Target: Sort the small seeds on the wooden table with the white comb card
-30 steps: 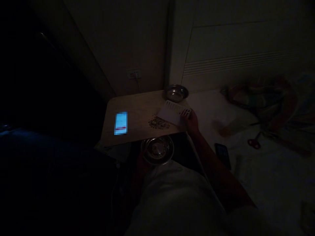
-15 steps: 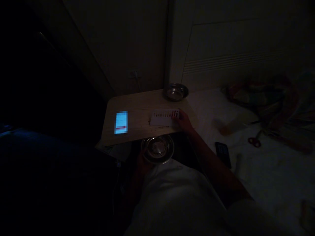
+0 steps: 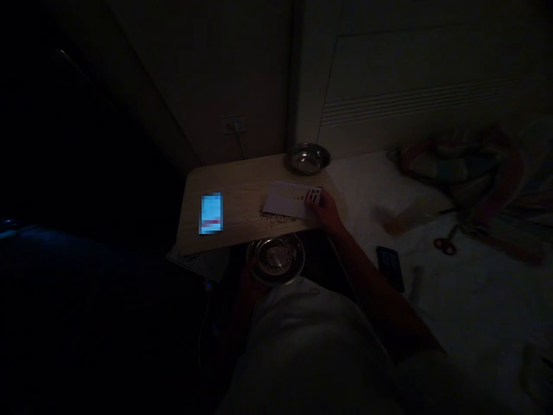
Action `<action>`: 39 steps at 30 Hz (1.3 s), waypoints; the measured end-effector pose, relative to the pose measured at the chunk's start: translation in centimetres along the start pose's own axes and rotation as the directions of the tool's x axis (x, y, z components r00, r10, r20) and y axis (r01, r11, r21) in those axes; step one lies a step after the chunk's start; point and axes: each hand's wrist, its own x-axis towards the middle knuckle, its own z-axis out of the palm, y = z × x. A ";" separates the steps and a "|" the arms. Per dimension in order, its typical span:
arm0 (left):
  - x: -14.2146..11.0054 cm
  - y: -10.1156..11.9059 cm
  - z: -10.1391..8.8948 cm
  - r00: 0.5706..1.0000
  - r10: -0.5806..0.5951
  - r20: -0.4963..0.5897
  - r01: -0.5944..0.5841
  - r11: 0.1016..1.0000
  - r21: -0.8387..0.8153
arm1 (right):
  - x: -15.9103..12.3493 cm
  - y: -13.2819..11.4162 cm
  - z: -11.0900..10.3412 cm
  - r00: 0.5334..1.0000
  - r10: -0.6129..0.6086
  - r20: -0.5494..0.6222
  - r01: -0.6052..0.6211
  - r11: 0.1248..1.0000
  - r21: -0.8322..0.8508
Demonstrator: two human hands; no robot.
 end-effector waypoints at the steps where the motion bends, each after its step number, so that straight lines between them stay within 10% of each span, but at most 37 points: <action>1: 0.0 0.0 0.1 1.000 -0.020 -0.003 0.020 1.000 0.004 | -0.2 0.0 -0.2 1.000 0.011 -0.008 -0.011 1.000 0.001; 39: -0.6 0.2 0.9 0.996 -0.079 0.041 0.081 0.996 -0.042 | -3.6 -2.3 -1.0 0.998 -0.039 0.042 0.048 0.969 -0.244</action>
